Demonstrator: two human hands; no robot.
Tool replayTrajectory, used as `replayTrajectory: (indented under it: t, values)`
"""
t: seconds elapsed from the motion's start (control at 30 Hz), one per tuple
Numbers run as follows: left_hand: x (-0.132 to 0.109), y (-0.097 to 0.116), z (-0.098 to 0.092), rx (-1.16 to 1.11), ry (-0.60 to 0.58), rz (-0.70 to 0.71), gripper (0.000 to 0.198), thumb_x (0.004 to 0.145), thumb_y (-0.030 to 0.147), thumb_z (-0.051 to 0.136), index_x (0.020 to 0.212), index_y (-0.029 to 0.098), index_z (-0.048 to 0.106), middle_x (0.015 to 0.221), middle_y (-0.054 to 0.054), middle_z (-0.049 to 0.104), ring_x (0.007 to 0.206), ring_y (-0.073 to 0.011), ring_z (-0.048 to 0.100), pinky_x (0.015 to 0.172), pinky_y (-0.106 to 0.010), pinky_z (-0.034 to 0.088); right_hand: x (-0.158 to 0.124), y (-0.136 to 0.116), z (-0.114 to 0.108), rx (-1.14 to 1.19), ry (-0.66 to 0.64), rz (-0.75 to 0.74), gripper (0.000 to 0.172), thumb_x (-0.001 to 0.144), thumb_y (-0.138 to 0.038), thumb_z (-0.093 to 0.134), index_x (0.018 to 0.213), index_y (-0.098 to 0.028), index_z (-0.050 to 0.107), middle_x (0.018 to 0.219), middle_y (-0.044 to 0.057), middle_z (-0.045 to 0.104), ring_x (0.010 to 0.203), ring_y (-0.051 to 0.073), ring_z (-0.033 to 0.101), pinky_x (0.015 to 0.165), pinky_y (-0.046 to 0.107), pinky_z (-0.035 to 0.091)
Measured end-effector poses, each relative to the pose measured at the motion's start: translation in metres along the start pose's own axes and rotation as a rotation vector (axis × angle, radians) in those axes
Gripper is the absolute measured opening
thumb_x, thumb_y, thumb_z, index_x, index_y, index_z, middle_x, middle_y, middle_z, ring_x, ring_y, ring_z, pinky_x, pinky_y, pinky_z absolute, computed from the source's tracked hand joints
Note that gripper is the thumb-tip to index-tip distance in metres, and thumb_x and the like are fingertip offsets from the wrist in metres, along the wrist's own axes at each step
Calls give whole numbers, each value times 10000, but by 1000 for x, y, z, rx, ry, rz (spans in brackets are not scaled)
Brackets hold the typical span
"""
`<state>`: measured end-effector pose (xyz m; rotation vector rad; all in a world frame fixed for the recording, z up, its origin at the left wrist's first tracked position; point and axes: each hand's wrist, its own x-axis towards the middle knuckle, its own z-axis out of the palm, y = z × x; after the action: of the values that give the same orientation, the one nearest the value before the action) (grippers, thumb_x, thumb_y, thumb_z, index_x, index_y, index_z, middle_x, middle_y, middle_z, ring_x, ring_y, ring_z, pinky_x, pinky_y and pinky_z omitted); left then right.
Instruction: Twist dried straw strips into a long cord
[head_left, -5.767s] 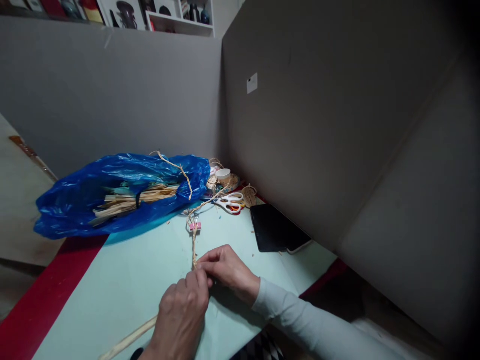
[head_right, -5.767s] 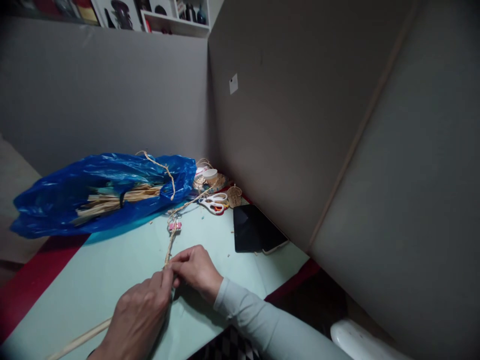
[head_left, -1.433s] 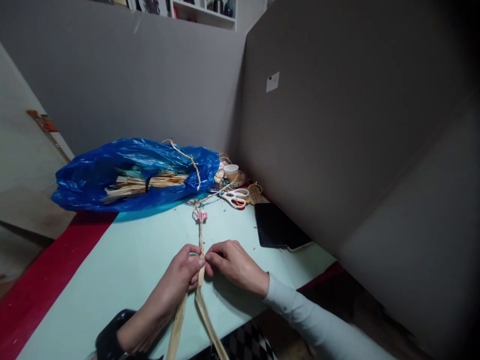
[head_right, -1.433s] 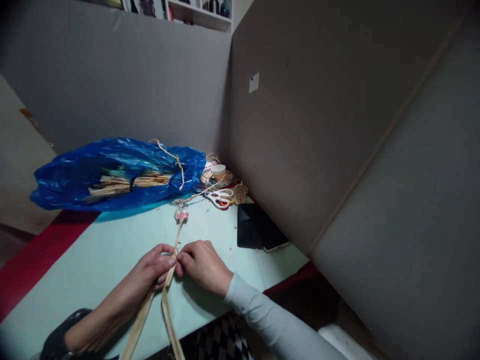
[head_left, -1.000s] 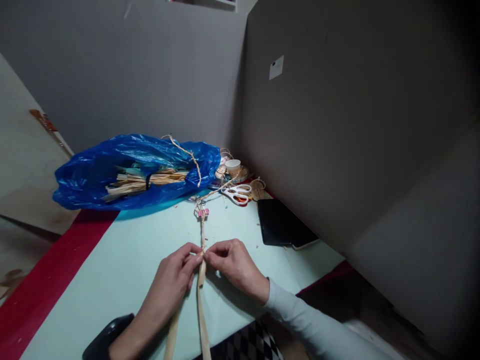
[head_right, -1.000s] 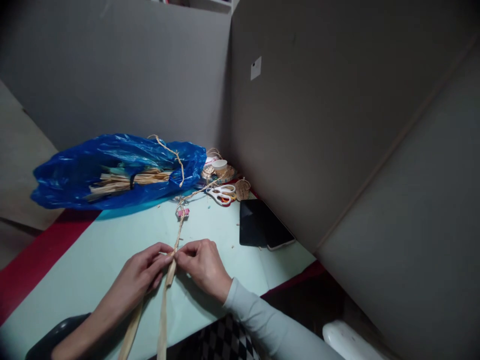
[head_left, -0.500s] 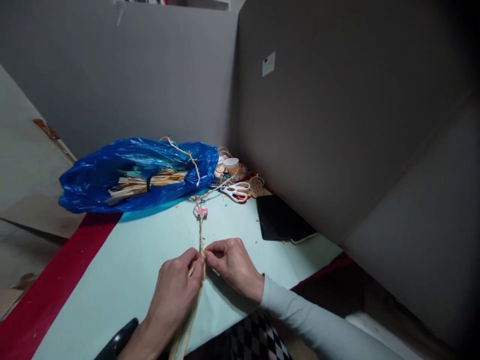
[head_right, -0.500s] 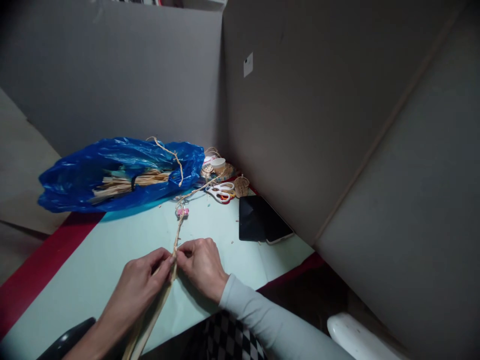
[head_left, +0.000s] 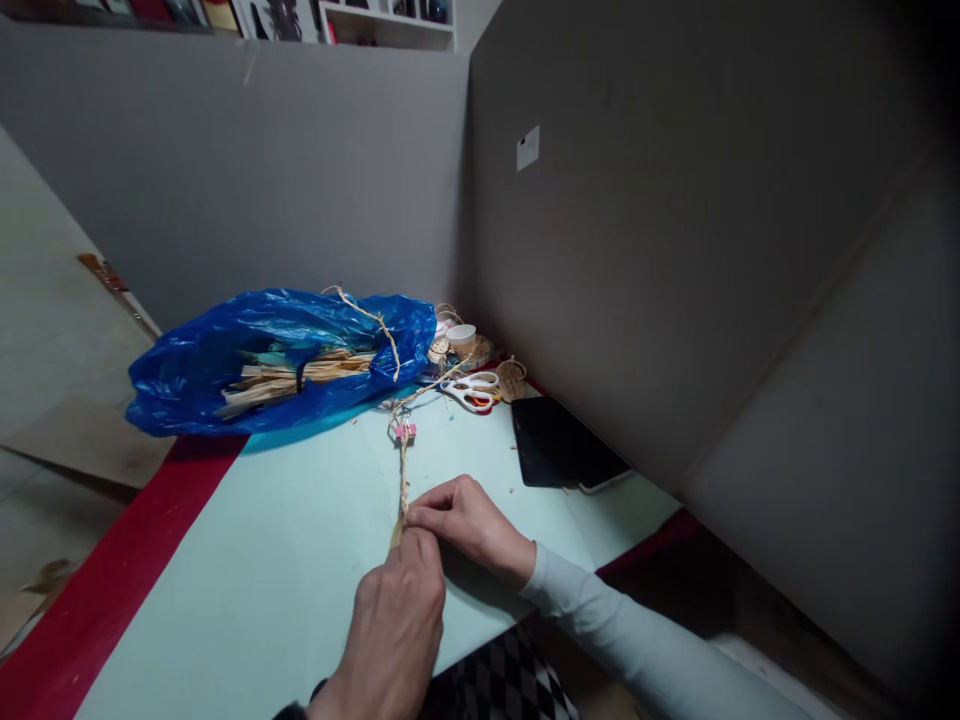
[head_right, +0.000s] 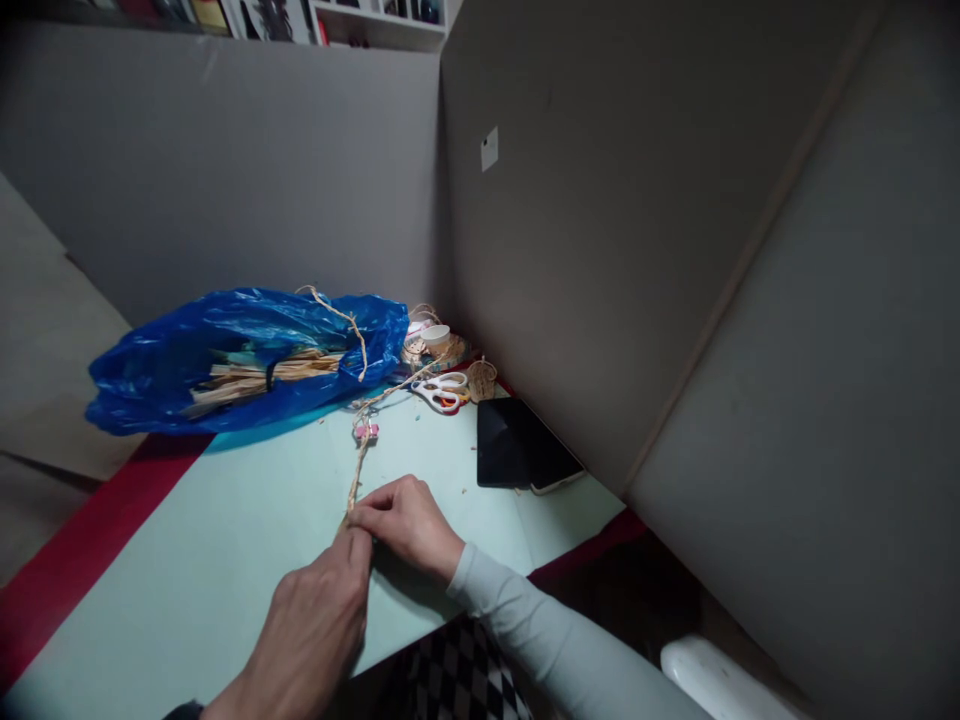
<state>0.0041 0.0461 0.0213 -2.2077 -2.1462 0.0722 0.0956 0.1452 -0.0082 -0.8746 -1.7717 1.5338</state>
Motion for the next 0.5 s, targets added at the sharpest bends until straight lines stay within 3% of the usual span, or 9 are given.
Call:
replayTrajectory:
  t: [0.13, 0.23, 0.27, 0.37, 0.43, 0.5]
  values:
    - [-9, -17, -5, -184, 91, 67, 319, 936, 265, 387, 1051, 149, 661, 910, -134, 699, 791, -302, 684, 654, -407, 519, 0, 3, -1, 84, 11, 52, 256, 720, -310, 629, 709, -76, 733, 617, 33, 606, 592, 113, 456, 575, 226, 357]
    - [-1, -47, -10, -557, 238, -85, 331, 926, 382, 395, 835, 205, 660, 845, -80, 674, 844, -281, 647, 782, -425, 472, -3, -3, -6, 181, -30, 65, 253, 728, -308, 642, 704, -73, 732, 601, 33, 617, 555, 93, 440, 587, 226, 360]
    - [5, -55, -10, -723, 222, -146, 289, 899, 399, 449, 859, 204, 658, 898, -82, 681, 880, -276, 639, 820, -418, 459, -4, -6, -7, 200, -44, 72, 254, 732, -312, 649, 699, -74, 730, 596, 32, 618, 546, 89, 437, 589, 226, 359]
    - [28, -66, -6, -1331, -57, -183, 301, 822, 401, 596, 1028, 183, 624, 895, -67, 680, 842, -220, 637, 818, -354, 468, -6, -12, -9, 251, -79, 72, 264, 737, -331, 665, 679, -79, 716, 607, 41, 635, 560, 102, 488, 631, 240, 390]
    - [41, -63, 0, -1626, -248, -181, 332, 790, 392, 645, 1018, 154, 603, 768, -31, 637, 636, -138, 580, 635, -267, 458, -6, -14, -10, 273, -93, 45, 262, 741, -329, 664, 668, -82, 708, 633, 55, 656, 599, 121, 536, 682, 255, 417]
    - [48, -57, 5, -1755, -344, -178, 314, 753, 391, 683, 908, 132, 601, 689, 12, 567, 464, -44, 393, 451, -181, 292, -5, -12, -12, 244, -108, 24, 255, 758, -314, 648, 691, -79, 718, 673, 68, 680, 628, 129, 559, 703, 257, 425]
